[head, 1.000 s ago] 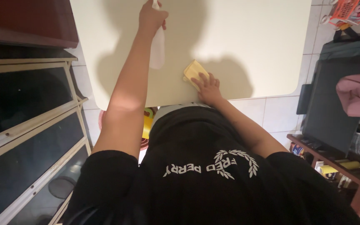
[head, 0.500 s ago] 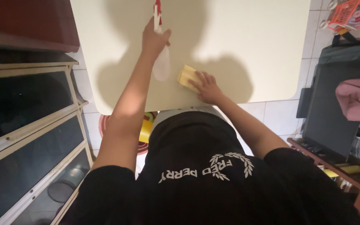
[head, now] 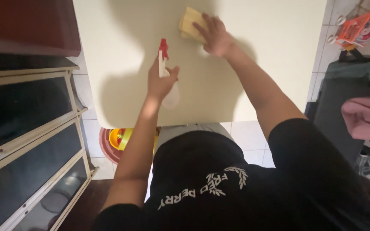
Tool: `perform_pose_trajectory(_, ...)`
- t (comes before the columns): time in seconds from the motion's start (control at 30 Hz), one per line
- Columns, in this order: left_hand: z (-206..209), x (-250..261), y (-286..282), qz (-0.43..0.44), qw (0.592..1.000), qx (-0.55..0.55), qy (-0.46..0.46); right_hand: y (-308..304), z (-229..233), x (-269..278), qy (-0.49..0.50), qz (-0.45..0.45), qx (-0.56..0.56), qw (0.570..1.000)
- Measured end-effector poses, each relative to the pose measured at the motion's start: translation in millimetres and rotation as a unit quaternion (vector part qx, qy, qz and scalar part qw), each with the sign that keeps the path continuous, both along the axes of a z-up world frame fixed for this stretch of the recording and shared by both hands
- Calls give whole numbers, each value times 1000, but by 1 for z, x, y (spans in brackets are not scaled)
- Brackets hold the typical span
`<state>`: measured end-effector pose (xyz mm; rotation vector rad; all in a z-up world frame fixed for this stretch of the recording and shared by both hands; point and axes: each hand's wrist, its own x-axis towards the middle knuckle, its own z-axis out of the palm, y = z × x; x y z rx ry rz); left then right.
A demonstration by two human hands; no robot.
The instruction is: Cleaning a table surface by spraying it with cleaner and wiping it with a sponge
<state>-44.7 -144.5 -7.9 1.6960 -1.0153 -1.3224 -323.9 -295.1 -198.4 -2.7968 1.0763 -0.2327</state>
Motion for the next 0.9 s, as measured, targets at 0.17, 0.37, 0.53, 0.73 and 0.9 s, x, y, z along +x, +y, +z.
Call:
perform_pose_trajectory(0.17,12,4,19,-24,998,9,-59,-60,16,18,49,49,-49,996)
perform_pose_trajectory(0.37,-8,12,41,-37,995,-15,-89,-110,39,50,183,-10,104,978)
perform_pose_trajectory(0.53,11,12,46,-1,999,25,-32,-153,27,58,142,-68,192,969)
perform_pose_trajectory(0.73,24,12,44,-2,999,30,-29,-155,36,69,67,-62,190,977)
perform_pose_trajectory(0.9,17,13,45,-24,998,-14,-57,-138,19,67,78,-16,108,991)
